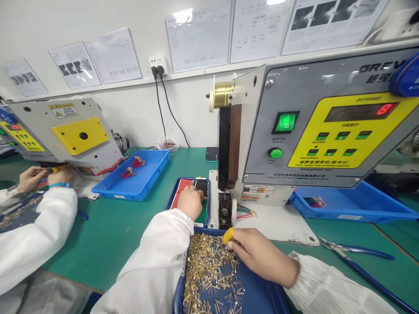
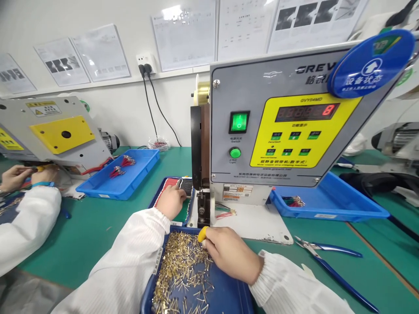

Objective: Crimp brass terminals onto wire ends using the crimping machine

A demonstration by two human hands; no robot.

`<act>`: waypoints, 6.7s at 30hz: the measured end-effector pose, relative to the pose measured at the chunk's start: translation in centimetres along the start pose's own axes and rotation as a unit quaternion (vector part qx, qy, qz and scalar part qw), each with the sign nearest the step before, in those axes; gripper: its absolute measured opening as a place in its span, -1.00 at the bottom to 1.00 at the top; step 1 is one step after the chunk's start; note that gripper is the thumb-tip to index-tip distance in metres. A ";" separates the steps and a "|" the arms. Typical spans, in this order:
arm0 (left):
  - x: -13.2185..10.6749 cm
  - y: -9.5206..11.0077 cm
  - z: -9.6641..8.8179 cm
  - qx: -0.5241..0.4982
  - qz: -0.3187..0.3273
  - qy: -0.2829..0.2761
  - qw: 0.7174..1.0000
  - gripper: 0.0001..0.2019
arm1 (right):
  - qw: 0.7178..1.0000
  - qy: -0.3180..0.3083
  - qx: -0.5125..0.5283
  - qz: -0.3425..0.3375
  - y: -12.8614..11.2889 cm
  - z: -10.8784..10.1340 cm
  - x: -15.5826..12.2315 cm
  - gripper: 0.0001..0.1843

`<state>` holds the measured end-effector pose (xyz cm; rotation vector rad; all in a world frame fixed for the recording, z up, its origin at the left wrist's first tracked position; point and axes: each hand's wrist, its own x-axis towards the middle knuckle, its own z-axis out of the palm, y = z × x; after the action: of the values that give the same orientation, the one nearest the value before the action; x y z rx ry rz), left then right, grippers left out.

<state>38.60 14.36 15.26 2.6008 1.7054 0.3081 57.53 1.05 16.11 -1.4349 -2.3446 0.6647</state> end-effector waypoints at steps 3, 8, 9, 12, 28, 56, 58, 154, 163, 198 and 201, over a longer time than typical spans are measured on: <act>-0.1 -0.1 -0.2 -0.009 -0.002 -0.026 1.000 -0.76 | 1.000 0.005 0.011 0.003 0.0 0.0 0.0 -0.81; 0.0 -0.3 -0.2 -0.020 -0.011 -0.032 0.999 -0.78 | 1.000 0.007 0.004 0.018 0.1 0.1 0.0 -0.77; 0.0 -0.2 -0.1 -0.019 -0.014 -0.032 0.999 -0.78 | 1.000 0.007 0.006 0.020 0.1 0.1 0.0 -0.76; -0.1 -0.1 -0.1 -0.013 -0.023 -0.031 0.999 -0.79 | 1.000 0.005 0.017 0.019 0.1 0.1 0.0 -0.73; 1.3 -0.8 0.8 0.008 -0.024 0.032 0.999 -0.69 | 0.999 0.021 0.014 0.028 -0.3 0.0 0.0 -0.76; 1.6 -0.7 0.5 -0.028 -0.053 -0.004 0.998 -0.78 | 0.994 -0.037 0.098 0.014 -0.5 -2.9 1.8 -0.83; 1.5 -0.7 0.8 -0.027 -0.052 0.004 0.998 -0.76 | 0.990 -0.048 0.129 0.021 -0.9 -4.6 2.7 -0.89; -1.4 2.5 -0.8 -0.148 0.208 0.336 0.906 -0.81 | 0.882 0.250 0.392 0.073 2.4 -2.8 6.0 -0.70; -1.3 2.5 -0.7 -0.120 0.214 0.313 0.917 -0.80 | 0.879 0.258 0.395 0.072 2.4 -2.7 6.1 -0.73; -1.4 2.9 -0.9 -0.130 0.209 0.358 0.901 -0.87 | 0.878 0.362 0.307 0.064 2.7 -0.6 6.6 -0.72; -1.4 2.9 -0.9 -0.120 0.211 0.355 0.903 -0.87 | 0.882 0.361 0.296 0.067 2.6 -0.7 6.6 -0.76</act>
<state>40.52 11.84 16.27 2.8027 1.0404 1.5236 56.82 8.12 15.46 -1.2555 -1.3249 0.6513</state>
